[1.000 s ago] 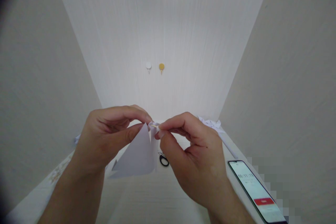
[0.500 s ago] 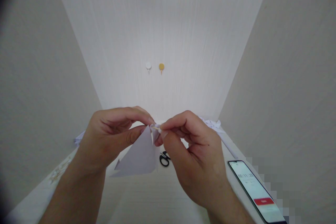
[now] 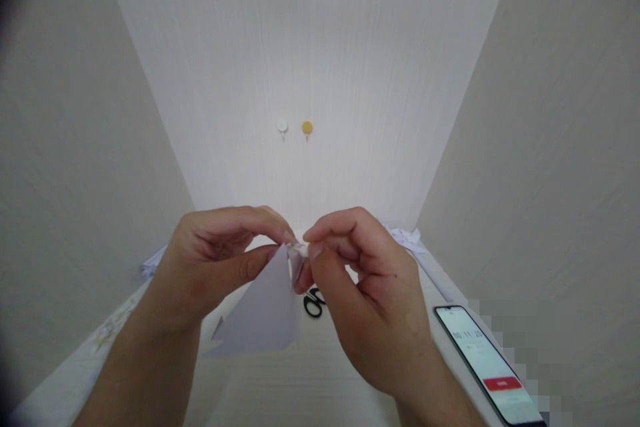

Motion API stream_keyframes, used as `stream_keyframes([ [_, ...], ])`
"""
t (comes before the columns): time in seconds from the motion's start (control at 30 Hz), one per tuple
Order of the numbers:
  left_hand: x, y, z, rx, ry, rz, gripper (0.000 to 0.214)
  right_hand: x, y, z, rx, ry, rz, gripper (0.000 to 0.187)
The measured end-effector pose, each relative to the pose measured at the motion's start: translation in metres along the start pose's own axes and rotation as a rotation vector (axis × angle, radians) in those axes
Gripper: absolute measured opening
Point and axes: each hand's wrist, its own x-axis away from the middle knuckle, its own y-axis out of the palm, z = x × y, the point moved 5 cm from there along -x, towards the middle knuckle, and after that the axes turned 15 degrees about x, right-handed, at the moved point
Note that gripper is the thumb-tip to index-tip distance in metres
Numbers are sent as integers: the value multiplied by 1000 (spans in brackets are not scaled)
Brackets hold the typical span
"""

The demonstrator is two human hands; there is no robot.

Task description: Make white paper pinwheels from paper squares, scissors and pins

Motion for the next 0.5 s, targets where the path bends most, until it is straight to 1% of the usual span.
stream_keyframes([
  [0.13,-1,2,3,-1,17,-11,7,-2,-1,-3,26,-32,36,12],
  [0.37,-2,5,6,-54,20,3,6,0,-2,0,72,-18,-5,12],
  [0.5,-2,4,6,-68,40,1,6,0,-2,-1,95,-2,-4,11],
])
